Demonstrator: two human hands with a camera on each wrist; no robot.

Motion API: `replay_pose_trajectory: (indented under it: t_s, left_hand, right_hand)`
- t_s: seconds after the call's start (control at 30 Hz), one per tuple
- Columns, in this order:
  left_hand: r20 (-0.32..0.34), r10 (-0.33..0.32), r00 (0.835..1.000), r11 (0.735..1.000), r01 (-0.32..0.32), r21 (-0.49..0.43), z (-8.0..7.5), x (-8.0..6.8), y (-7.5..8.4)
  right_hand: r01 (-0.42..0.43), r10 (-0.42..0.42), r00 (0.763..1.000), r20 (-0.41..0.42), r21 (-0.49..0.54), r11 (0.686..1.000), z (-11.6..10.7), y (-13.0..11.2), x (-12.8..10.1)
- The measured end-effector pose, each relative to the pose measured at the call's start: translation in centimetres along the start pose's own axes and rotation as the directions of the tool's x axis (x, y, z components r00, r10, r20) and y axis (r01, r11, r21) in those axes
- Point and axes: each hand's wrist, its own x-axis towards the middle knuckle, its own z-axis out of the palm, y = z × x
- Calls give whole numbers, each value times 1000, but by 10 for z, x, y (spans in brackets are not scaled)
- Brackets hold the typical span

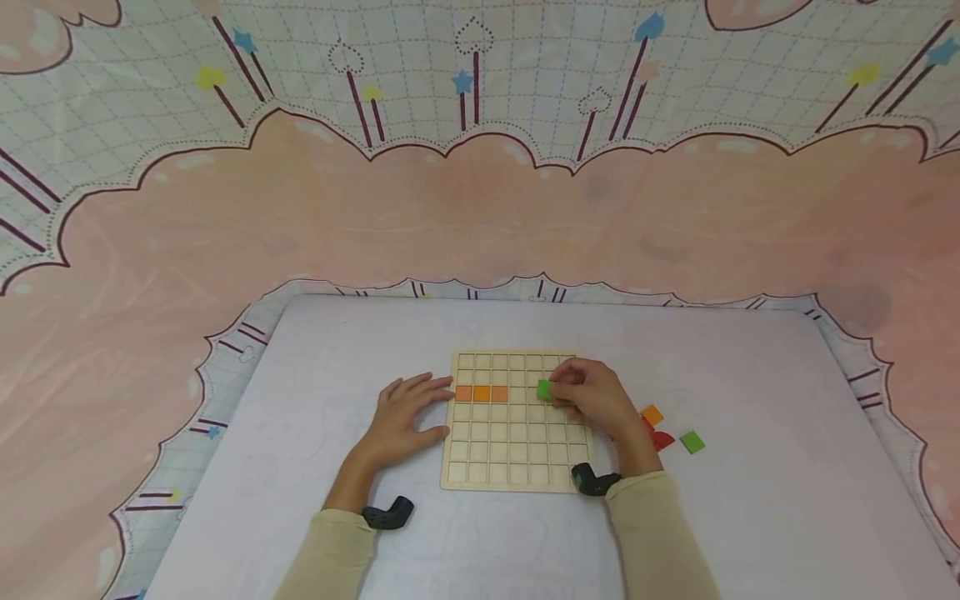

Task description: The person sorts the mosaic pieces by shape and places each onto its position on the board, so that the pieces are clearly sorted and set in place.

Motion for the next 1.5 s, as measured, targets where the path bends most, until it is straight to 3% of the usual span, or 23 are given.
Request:
replay_pose_trajectory:
  t_s: [0.27,0.57,1.2,1.5]
  left_hand:
    - [1,-1,1000,1000,1,-2,-1,0,0]
    - [4,-5,1000,1000,5,10,0,0,0]
    - [12,-11,1000,1000,11,18,0,0,2]
    - [1,-7,1000,1000,7,12,1,0,1]
  right_hand:
    - [-35,35,999,-8,-3,999,21,-5,11]
    - [14,-17,999,-32,-67,998,34,-7,19]
    - [14,-24,998,-52,-187,982,41,-8,22]
    - [33,-33,999,1,-203,979,37,-6,22]
